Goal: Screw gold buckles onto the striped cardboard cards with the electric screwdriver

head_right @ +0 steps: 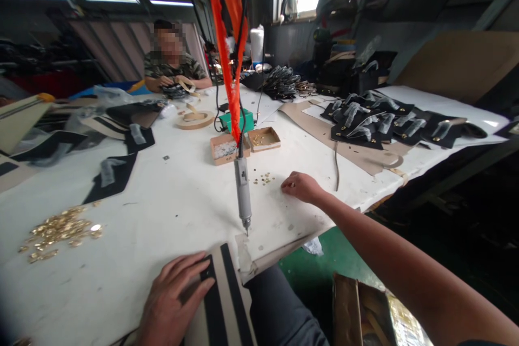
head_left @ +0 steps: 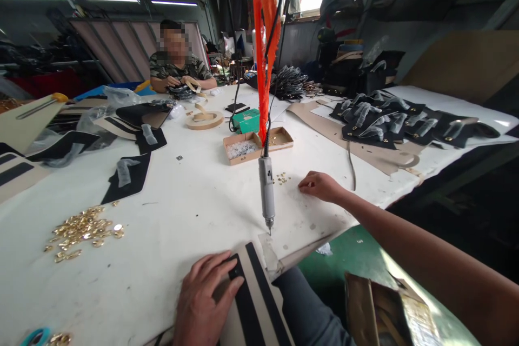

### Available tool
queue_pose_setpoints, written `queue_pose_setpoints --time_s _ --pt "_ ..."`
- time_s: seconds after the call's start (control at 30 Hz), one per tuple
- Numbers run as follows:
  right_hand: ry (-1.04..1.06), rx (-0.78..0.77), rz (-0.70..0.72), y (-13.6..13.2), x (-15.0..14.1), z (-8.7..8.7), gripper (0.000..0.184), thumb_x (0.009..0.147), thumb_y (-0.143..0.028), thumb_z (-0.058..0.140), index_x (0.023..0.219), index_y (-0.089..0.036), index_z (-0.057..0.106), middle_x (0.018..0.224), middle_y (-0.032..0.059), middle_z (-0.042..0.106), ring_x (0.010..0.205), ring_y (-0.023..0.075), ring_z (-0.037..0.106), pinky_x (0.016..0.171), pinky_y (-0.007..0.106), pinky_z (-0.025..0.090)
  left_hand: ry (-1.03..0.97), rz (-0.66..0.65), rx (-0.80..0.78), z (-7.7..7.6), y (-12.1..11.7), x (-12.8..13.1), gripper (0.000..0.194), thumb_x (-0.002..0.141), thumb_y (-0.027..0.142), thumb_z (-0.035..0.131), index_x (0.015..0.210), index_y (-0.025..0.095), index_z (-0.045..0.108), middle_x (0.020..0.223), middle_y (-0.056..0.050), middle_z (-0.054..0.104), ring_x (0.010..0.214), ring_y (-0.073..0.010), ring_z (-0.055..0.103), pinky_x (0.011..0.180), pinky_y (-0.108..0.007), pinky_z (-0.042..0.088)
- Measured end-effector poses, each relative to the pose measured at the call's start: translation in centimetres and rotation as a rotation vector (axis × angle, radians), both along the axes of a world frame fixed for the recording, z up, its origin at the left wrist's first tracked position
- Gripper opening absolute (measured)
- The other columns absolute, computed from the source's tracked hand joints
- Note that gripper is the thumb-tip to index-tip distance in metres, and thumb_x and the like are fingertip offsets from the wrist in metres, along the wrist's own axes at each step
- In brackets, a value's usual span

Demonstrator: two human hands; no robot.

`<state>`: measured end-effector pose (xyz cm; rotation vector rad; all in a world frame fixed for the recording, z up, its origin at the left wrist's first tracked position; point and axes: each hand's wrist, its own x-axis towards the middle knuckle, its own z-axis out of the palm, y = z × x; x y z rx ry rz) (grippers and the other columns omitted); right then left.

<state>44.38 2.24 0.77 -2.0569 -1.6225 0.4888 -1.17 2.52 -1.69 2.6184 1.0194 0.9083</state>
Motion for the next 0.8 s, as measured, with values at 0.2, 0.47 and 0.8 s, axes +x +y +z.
queue_pose_setpoints --time_s 0.2,0.47,0.8 --pt "-0.043 -0.055 -0.049 0.8 -0.9 0.3 0.01 0.081 -0.023 0.077 0.084 -0.027 0.085 0.1 0.0023 0.079 0.083 0.0197 0.07 0.075 0.028 0.049 -0.013 0.015 -0.004 0.2 -0.2 0.1 0.021 0.094 0.041 0.075 0.112 0.033 0.08 0.123 -0.002 0.08 0.114 -0.0307 0.07 0.095 -0.047 0.058" --pt "0.155 -0.16 -0.121 1.6 -0.3 0.6 0.011 0.081 -0.025 0.074 0.084 -0.02 0.083 0.079 0.0033 0.08 0.071 0.0179 0.07 0.061 0.025 0.049 -0.012 0.015 -0.023 0.1 -0.3 -0.1 0.023 0.092 0.037 0.078 0.115 0.034 0.079 0.125 -0.001 0.08 0.117 -0.0314 0.068 0.097 -0.049 0.057" --pt "0.13 -0.103 -0.191 6.3 -0.7 -0.6 0.019 0.086 -0.033 0.069 0.086 -0.017 0.081 0.071 0.0026 0.074 0.063 0.0155 0.063 0.056 0.024 0.042 0.004 0.023 -0.023 0.0 -0.3 -0.1 0.025 0.09 0.037 0.079 0.115 0.034 0.08 0.125 -0.001 0.08 0.116 -0.0314 0.069 0.096 -0.049 0.058"
